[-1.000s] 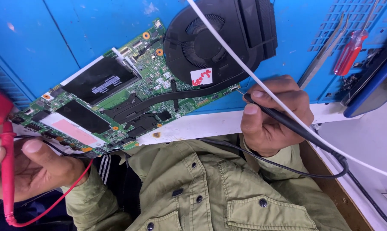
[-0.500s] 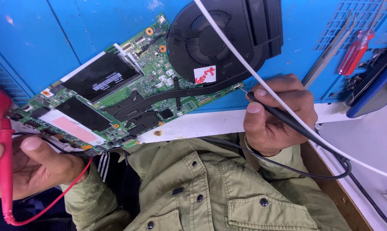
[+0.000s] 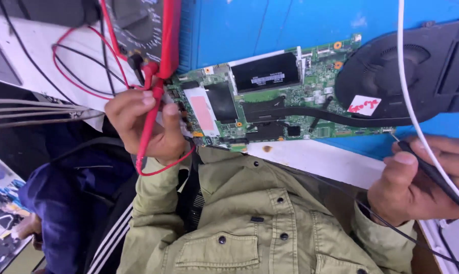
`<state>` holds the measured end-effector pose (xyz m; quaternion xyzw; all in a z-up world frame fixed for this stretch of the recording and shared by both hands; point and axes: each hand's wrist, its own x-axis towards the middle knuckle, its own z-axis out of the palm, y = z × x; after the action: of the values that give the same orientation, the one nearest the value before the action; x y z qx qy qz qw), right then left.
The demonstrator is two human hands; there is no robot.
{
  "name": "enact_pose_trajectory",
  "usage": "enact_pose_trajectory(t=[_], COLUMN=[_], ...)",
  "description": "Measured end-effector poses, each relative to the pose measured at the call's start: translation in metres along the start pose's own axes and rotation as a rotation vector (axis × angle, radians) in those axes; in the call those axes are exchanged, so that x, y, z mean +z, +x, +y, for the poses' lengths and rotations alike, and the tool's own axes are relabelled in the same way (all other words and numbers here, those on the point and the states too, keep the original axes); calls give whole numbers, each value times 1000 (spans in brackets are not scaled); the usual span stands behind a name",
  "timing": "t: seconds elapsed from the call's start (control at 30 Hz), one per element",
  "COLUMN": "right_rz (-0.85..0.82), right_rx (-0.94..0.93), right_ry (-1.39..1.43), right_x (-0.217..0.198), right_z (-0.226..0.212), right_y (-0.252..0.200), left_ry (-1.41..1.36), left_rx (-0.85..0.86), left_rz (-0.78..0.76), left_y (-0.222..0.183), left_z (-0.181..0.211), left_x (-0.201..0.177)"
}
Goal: Testing voltage on a laptop motherboard using a digital multimeter and probes.
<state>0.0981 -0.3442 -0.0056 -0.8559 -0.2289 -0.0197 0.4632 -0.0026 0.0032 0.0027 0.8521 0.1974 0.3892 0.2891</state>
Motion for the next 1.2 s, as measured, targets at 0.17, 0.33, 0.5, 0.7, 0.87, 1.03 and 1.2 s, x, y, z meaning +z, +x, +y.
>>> enact_pose_trajectory(t=[0.17, 0.33, 0.5, 0.7, 0.87, 1.03, 1.2], right_rz=[26, 32, 99, 193, 208, 199, 204], right_rx=[75, 143, 180, 194, 174, 179, 195], right_ry=[35, 45, 75, 67, 112, 136, 134], right_x=[3, 4, 11, 16, 18, 17, 18], right_z=[-8, -8, -11, -17, -14, -11, -11], right_y=[8, 1, 8, 18, 18, 16, 15], left_ry=[-46, -23, -15, -92, -21, -153, -150], left_rx=[-34, -13, -41, -40, 57, 28, 50], left_rz=[-45, -29, -42, -66, -101, -105, -73], left_y=[-1, -2, -2, -1, -1, -9, -14], left_z=[1, 0, 2, 7, 6, 3, -1], left_x=[1, 2, 0, 5, 7, 8, 5])
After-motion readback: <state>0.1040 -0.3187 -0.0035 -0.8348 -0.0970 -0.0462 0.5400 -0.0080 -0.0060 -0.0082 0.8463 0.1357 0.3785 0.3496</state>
